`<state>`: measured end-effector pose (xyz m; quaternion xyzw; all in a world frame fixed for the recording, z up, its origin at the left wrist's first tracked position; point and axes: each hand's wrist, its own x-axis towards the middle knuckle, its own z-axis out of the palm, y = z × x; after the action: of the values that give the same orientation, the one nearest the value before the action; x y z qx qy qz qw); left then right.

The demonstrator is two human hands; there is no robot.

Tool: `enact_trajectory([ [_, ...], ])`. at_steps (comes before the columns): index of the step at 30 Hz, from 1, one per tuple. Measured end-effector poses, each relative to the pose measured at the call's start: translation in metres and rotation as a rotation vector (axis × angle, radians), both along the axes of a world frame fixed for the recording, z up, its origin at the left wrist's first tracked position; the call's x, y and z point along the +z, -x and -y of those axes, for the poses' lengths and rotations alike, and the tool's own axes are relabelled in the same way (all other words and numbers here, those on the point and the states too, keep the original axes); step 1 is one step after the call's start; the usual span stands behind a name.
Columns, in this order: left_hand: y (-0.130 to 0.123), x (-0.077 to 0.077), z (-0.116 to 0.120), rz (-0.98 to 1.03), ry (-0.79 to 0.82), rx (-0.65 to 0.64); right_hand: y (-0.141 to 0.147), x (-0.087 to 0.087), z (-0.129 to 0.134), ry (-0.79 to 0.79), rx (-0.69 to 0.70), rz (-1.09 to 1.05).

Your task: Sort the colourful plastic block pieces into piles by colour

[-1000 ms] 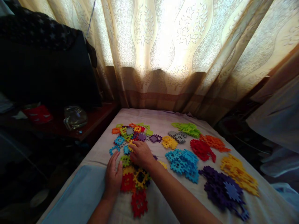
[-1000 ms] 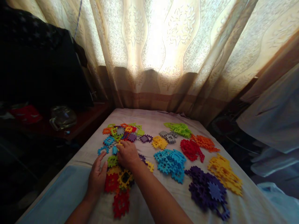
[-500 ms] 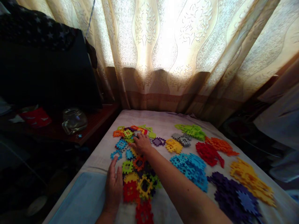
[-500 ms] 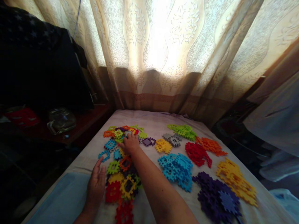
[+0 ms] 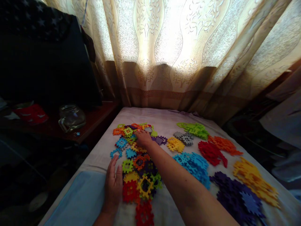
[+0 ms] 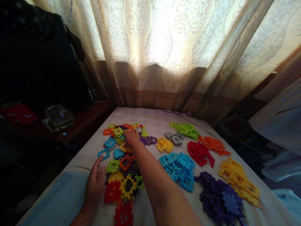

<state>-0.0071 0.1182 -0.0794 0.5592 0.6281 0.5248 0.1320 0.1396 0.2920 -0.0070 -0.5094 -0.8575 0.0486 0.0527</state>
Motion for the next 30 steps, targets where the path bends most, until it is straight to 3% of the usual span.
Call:
enact_trajectory([
  [4, 0.001, 0.001, 0.0, 0.025, 0.019, -0.007, 0.005, 0.007, 0.006, 0.018, -0.011, 0.025],
  [9, -0.002, 0.005, -0.001, 0.104, 0.044, 0.008, 0.006, 0.016, 0.024, -0.013, -0.129, 0.009],
  [16, -0.003, 0.007, -0.004, 0.124, 0.048, 0.009, -0.004, 0.018, 0.041, -0.056, -0.267, -0.14],
  [20, -0.002, 0.007, -0.005, 0.088, 0.032, 0.005, -0.042, 0.01, 0.066, -0.165, -0.312, -0.438],
  [24, -0.002, 0.008, -0.005, 0.067, 0.015, -0.007, -0.105, -0.001, 0.107, -0.355, -0.336, -0.672],
  [30, -0.002, 0.009, -0.004, 0.053, 0.021, -0.012, -0.188, -0.018, 0.156, -0.509, -0.355, -0.606],
])
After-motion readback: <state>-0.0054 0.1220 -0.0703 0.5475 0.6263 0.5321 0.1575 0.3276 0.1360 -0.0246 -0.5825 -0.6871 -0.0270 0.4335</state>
